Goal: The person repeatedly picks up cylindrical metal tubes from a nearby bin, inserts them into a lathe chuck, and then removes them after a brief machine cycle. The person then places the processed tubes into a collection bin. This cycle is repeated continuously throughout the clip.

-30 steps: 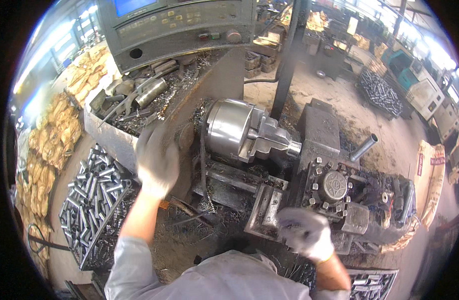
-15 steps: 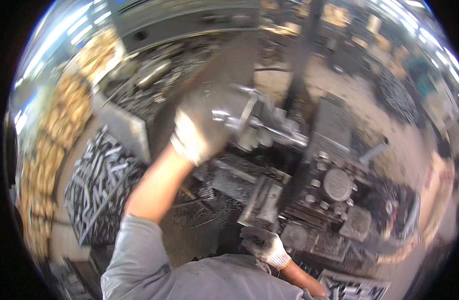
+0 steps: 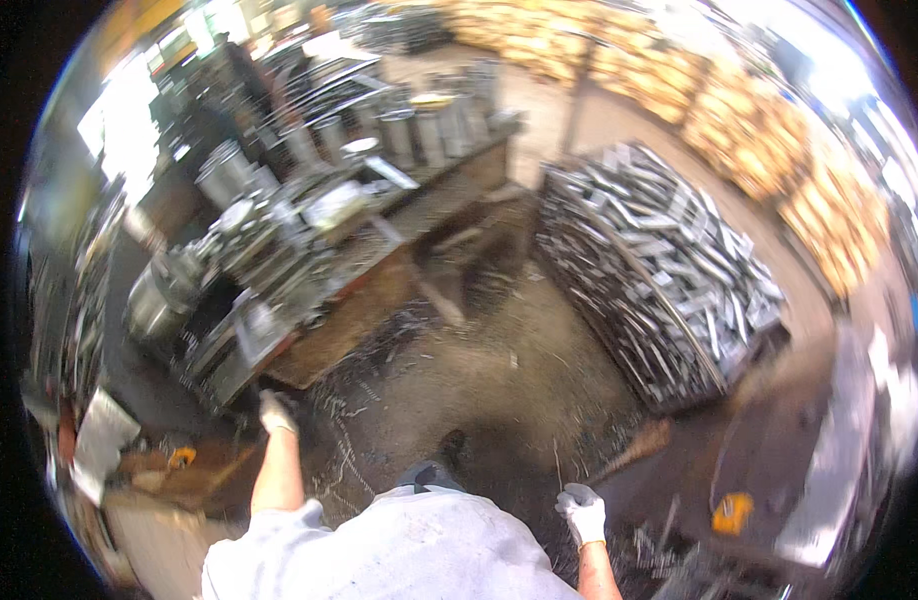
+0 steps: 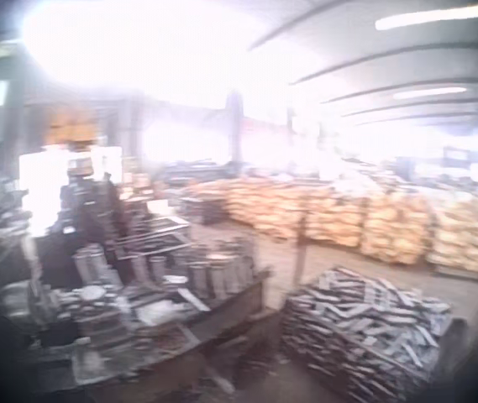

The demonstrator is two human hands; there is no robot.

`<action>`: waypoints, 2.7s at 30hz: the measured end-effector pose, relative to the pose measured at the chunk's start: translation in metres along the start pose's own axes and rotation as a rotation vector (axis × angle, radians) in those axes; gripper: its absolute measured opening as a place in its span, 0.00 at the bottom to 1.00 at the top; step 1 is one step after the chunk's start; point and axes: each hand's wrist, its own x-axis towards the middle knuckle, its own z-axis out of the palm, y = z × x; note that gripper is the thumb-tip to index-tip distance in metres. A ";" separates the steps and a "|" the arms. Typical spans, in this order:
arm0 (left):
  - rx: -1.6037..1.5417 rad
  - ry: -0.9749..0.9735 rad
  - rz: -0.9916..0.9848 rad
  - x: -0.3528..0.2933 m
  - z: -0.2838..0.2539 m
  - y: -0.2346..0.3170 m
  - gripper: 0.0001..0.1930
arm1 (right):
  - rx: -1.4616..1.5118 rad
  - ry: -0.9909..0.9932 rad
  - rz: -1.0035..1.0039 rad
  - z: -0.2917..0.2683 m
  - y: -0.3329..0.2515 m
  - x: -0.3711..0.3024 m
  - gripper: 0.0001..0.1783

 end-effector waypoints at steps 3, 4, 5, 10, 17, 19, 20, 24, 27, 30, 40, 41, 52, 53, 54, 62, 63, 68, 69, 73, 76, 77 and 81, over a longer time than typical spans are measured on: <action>-0.098 0.511 -0.159 0.060 -0.155 0.027 0.26 | -0.193 -0.202 -0.027 0.062 -0.033 0.073 0.20; -0.042 0.646 -0.189 0.062 -0.194 0.039 0.28 | -0.249 -0.260 -0.038 0.078 -0.042 0.090 0.21; 0.020 0.768 -0.216 0.060 -0.224 0.051 0.31 | -0.294 -0.309 -0.048 0.094 -0.050 0.106 0.21; 0.268 0.998 -0.056 0.033 -0.278 0.077 0.36 | -0.697 -0.368 -0.020 0.147 -0.092 0.164 0.20; 0.590 0.941 0.147 0.051 -0.204 0.037 0.31 | -1.114 -0.567 -0.373 0.168 -0.129 0.217 0.27; 0.637 0.827 0.217 0.053 -0.145 0.016 0.30 | -1.117 -0.544 -0.319 0.162 -0.136 0.234 0.27; 0.654 0.757 0.227 0.049 -0.116 0.004 0.29 | -1.085 -0.499 -0.285 0.156 -0.139 0.243 0.27; 0.633 0.325 -0.031 0.013 -0.012 -0.059 0.27 | -0.946 -0.430 -0.309 0.134 -0.151 0.284 0.27; 0.573 -0.075 -0.348 -0.024 0.077 -0.099 0.25 | -0.858 -0.362 -0.316 0.107 -0.170 0.328 0.26; 0.613 -0.455 -0.466 -0.081 0.209 -0.117 0.23 | -0.797 -0.195 -0.291 0.057 -0.201 0.376 0.26; 1.077 -1.445 0.204 -0.364 0.612 -0.049 0.17 | -1.330 0.490 -0.090 -0.164 -0.402 0.746 0.25; 1.086 -1.430 0.200 -0.377 0.625 -0.045 0.17 | -1.309 0.641 -0.072 -0.178 -0.411 0.792 0.20; 1.440 -1.004 -0.162 -0.373 0.634 -0.060 0.18 | -1.389 0.998 0.027 -0.228 -0.363 1.020 0.15; 1.442 -1.037 -0.104 -0.372 0.634 -0.063 0.18 | -1.272 0.938 0.036 -0.230 -0.369 1.019 0.16; 1.444 -1.049 -0.089 -0.371 0.635 -0.066 0.19 | -1.233 0.861 0.053 -0.234 -0.375 1.015 0.17; 1.449 -1.038 -0.081 -0.369 0.633 -0.067 0.21 | -1.279 0.519 0.117 -0.279 -0.447 0.961 0.18; 1.430 -1.042 -0.074 -0.369 0.631 -0.066 0.21 | -1.275 0.541 0.083 -0.282 -0.442 0.952 0.19; 1.424 -1.050 -0.063 -0.384 0.616 -0.048 0.23 | -0.884 0.545 0.081 -0.281 -0.401 0.871 0.23; 1.425 -1.092 -0.068 -0.389 0.614 -0.041 0.24 | -0.854 0.463 0.060 -0.273 -0.395 0.845 0.24; 1.287 -1.164 0.146 -0.410 0.612 0.001 0.34 | -0.531 0.232 -0.114 -0.198 -0.380 0.693 0.26; 1.177 -1.174 0.704 -0.410 0.598 0.038 0.42 | -0.114 -0.065 0.150 -0.089 -0.380 0.582 0.22; 1.086 -1.139 0.914 -0.406 0.584 0.048 0.44 | -0.169 -0.289 -0.061 -0.049 -0.380 0.547 0.23; 0.788 -0.978 1.247 -0.365 0.481 0.076 0.44 | -0.423 -0.802 -0.004 0.116 -0.386 0.420 0.28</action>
